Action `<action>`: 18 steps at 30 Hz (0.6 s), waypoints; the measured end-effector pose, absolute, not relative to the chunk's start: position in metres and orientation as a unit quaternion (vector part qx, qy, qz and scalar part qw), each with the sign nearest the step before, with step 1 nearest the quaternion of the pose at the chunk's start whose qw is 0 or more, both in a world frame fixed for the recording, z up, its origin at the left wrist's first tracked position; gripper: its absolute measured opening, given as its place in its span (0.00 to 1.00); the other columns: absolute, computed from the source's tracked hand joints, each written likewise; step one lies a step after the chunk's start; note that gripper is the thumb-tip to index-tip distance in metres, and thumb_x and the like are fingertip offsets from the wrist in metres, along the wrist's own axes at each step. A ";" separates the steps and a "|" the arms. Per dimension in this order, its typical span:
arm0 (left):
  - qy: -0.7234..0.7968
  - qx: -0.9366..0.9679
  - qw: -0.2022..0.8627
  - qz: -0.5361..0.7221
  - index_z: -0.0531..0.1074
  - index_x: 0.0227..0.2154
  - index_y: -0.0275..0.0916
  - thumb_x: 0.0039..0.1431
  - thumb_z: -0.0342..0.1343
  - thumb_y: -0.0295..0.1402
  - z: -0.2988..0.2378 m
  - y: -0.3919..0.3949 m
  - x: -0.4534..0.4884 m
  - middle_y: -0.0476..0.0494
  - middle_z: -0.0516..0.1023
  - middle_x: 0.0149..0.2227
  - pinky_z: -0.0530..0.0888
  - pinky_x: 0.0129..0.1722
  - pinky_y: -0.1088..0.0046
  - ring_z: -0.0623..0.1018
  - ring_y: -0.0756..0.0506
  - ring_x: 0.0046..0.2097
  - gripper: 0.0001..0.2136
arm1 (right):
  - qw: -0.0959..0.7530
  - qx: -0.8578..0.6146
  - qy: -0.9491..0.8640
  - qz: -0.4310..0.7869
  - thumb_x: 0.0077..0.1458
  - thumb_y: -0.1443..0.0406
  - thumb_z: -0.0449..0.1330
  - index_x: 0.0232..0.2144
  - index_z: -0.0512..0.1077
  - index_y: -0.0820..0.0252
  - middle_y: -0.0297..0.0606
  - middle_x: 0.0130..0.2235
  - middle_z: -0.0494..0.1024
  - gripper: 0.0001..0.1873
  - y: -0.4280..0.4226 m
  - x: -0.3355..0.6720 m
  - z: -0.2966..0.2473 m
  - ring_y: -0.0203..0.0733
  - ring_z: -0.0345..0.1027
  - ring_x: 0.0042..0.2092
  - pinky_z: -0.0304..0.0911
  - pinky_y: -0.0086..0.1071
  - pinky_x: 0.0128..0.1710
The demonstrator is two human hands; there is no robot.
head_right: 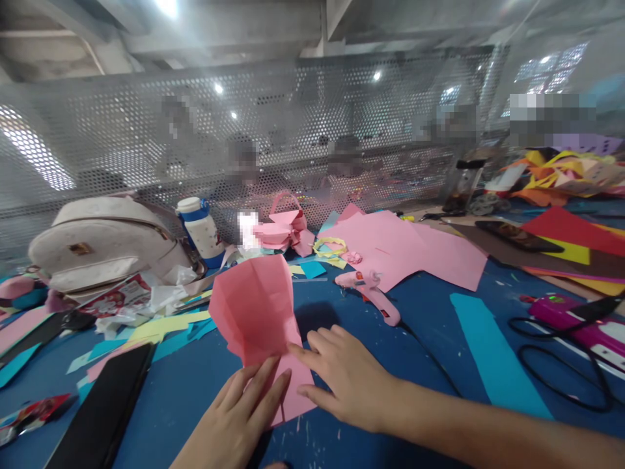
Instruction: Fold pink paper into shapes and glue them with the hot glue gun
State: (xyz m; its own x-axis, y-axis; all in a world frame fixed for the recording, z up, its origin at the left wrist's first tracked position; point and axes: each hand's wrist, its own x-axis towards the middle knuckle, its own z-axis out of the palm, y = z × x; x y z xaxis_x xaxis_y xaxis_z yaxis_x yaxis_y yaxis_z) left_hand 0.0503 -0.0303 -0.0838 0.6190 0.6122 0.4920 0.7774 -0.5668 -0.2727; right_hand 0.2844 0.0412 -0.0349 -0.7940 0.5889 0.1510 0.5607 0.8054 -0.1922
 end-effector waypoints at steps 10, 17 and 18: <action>-0.380 -0.881 0.239 -0.147 0.65 0.58 0.33 0.59 0.40 0.62 -0.072 -0.030 0.052 0.33 0.73 0.56 0.70 0.48 0.63 0.72 0.36 0.53 0.39 | 0.084 -0.300 -0.946 0.094 0.60 0.54 0.57 0.63 0.59 0.49 0.44 0.44 0.71 0.31 0.043 0.284 -0.033 0.51 0.62 0.43 0.57 0.45 0.43; -0.384 -0.880 0.237 -0.152 0.60 0.61 0.32 0.58 0.42 0.62 -0.075 -0.032 0.051 0.32 0.72 0.56 0.70 0.48 0.62 0.71 0.36 0.54 0.40 | 0.093 -0.307 -0.943 0.089 0.62 0.56 0.55 0.64 0.57 0.54 0.45 0.46 0.72 0.31 0.039 0.286 -0.034 0.51 0.63 0.45 0.57 0.46 0.46; -0.383 -0.879 0.239 -0.155 0.59 0.62 0.32 0.58 0.42 0.62 -0.076 -0.032 0.051 0.32 0.73 0.56 0.70 0.48 0.62 0.71 0.36 0.54 0.41 | 0.095 -0.310 -0.942 0.087 0.62 0.56 0.55 0.65 0.56 0.55 0.46 0.46 0.72 0.31 0.039 0.286 -0.035 0.52 0.63 0.45 0.57 0.47 0.46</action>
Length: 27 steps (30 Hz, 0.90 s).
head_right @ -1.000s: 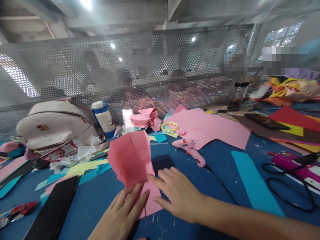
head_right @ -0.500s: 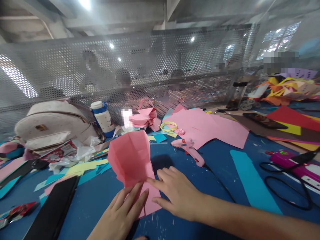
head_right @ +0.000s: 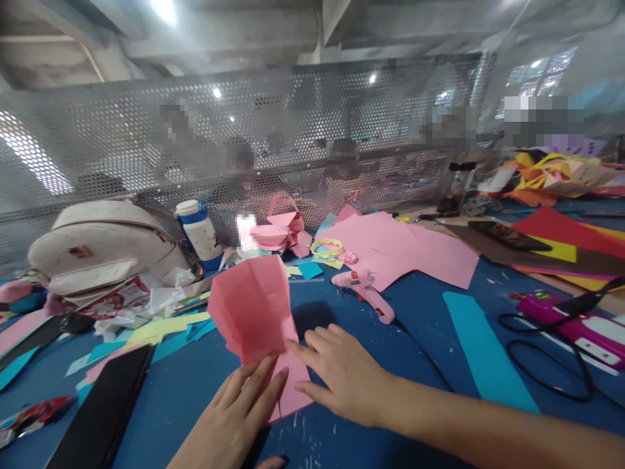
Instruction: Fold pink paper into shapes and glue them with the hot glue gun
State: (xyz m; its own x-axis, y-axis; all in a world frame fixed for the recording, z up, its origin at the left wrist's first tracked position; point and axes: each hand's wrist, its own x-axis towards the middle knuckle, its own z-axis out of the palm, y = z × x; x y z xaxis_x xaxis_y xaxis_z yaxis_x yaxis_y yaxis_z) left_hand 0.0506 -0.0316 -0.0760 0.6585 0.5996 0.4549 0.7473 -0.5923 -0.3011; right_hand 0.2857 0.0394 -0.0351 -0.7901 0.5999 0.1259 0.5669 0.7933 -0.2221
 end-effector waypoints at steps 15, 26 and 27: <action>-0.396 -0.884 0.203 -0.142 0.60 0.62 0.35 0.58 0.44 0.61 -0.077 -0.033 0.051 0.33 0.71 0.58 0.70 0.49 0.61 0.70 0.35 0.55 0.39 | 0.097 -0.311 -0.942 0.081 0.62 0.53 0.54 0.63 0.59 0.59 0.47 0.46 0.72 0.31 0.043 0.285 -0.036 0.51 0.64 0.45 0.58 0.46 0.46; -0.388 -0.883 0.219 -0.146 0.61 0.61 0.34 0.58 0.44 0.60 -0.076 -0.032 0.052 0.33 0.72 0.57 0.71 0.48 0.61 0.70 0.36 0.55 0.39 | 0.102 -0.317 -0.941 0.058 0.60 0.54 0.56 0.61 0.62 0.61 0.47 0.46 0.73 0.31 0.039 0.283 -0.035 0.52 0.65 0.45 0.59 0.47 0.46; -0.387 -0.881 0.224 -0.153 0.60 0.62 0.33 0.58 0.43 0.61 -0.077 -0.032 0.051 0.33 0.72 0.57 0.70 0.48 0.61 0.70 0.36 0.55 0.39 | 0.104 -0.313 -0.942 0.058 0.60 0.53 0.56 0.62 0.61 0.60 0.47 0.46 0.73 0.31 0.040 0.284 -0.035 0.52 0.65 0.45 0.59 0.46 0.46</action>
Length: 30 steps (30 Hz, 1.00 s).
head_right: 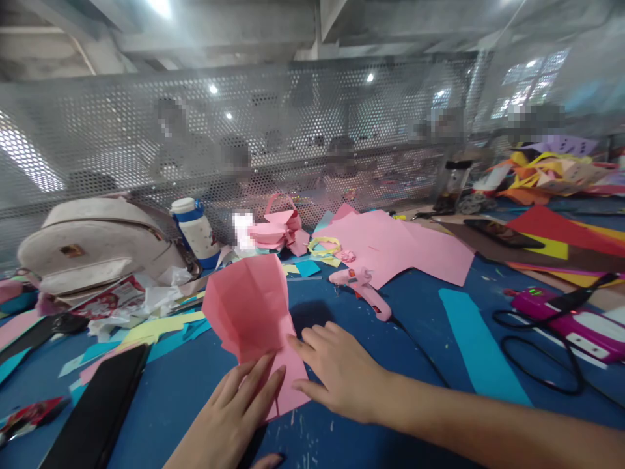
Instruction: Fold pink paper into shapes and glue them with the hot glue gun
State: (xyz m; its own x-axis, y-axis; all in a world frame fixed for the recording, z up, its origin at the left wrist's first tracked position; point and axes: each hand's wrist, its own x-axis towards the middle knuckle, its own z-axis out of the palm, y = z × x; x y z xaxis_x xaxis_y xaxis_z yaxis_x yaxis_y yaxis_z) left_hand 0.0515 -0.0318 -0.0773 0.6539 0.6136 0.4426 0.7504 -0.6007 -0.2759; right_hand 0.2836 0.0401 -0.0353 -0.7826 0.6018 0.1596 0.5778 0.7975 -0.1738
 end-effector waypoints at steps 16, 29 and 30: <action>-0.404 -0.887 0.170 -0.145 0.51 0.66 0.37 0.61 0.44 0.57 -0.082 -0.033 0.051 0.32 0.69 0.59 0.68 0.51 0.59 0.67 0.34 0.57 0.38 | 0.092 -0.287 -0.952 0.062 0.61 0.53 0.56 0.62 0.61 0.51 0.42 0.42 0.71 0.29 0.042 0.285 -0.030 0.48 0.64 0.42 0.57 0.42 0.43; -0.383 -0.887 0.201 -0.161 0.55 0.64 0.36 0.61 0.44 0.56 -0.081 -0.031 0.049 0.32 0.70 0.58 0.69 0.51 0.61 0.68 0.35 0.58 0.36 | 0.100 -0.286 -0.951 0.064 0.60 0.52 0.57 0.63 0.60 0.55 0.43 0.43 0.72 0.32 0.043 0.285 -0.033 0.48 0.64 0.42 0.57 0.44 0.45; -0.383 -0.888 0.193 -0.163 0.52 0.65 0.36 0.61 0.44 0.56 -0.082 -0.031 0.049 0.31 0.69 0.59 0.68 0.52 0.61 0.67 0.35 0.59 0.36 | 0.102 -0.286 -0.951 0.066 0.60 0.52 0.57 0.63 0.60 0.55 0.43 0.43 0.72 0.32 0.043 0.285 -0.032 0.48 0.64 0.42 0.56 0.43 0.45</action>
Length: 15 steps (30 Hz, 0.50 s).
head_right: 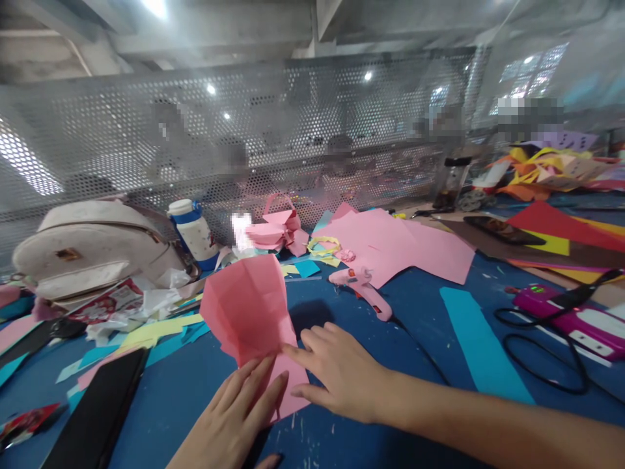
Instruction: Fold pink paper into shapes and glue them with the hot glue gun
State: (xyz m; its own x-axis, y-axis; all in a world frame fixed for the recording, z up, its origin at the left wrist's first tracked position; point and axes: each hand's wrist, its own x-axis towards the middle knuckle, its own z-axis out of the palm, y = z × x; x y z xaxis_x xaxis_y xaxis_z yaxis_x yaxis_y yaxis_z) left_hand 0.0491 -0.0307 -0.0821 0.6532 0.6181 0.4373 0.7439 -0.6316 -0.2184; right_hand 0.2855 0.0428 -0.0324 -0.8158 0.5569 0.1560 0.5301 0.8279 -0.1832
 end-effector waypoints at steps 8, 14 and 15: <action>-0.393 -0.896 0.145 -0.150 0.49 0.66 0.38 0.61 0.45 0.54 -0.086 -0.031 0.049 0.29 0.66 0.60 0.68 0.53 0.58 0.66 0.33 0.61 0.36 | 0.102 -0.285 -0.951 0.068 0.60 0.52 0.56 0.63 0.59 0.54 0.43 0.43 0.71 0.32 0.043 0.285 -0.032 0.47 0.63 0.40 0.56 0.40 0.41; -0.390 -0.898 0.150 -0.138 0.53 0.65 0.37 0.60 0.47 0.53 -0.083 -0.030 0.049 0.29 0.65 0.61 0.68 0.54 0.57 0.66 0.33 0.61 0.35 | 0.099 -0.289 -0.950 0.067 0.61 0.53 0.56 0.64 0.58 0.53 0.44 0.43 0.72 0.31 0.042 0.285 -0.033 0.49 0.63 0.42 0.56 0.42 0.43; -0.387 -0.899 0.155 -0.137 0.54 0.64 0.37 0.60 0.47 0.54 -0.082 -0.030 0.049 0.28 0.66 0.61 0.68 0.54 0.57 0.66 0.33 0.61 0.35 | 0.098 -0.290 -0.950 0.067 0.61 0.54 0.56 0.64 0.58 0.52 0.43 0.43 0.72 0.31 0.041 0.285 -0.032 0.49 0.63 0.42 0.56 0.42 0.43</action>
State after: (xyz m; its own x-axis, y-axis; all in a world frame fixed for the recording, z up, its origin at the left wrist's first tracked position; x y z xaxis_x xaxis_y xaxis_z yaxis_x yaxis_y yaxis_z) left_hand 0.0494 -0.0300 -0.0819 0.6633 0.6529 0.3657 0.7378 -0.6524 -0.1733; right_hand 0.2852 0.0413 -0.0325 -0.8124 0.5641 0.1477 0.5378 0.8227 -0.1844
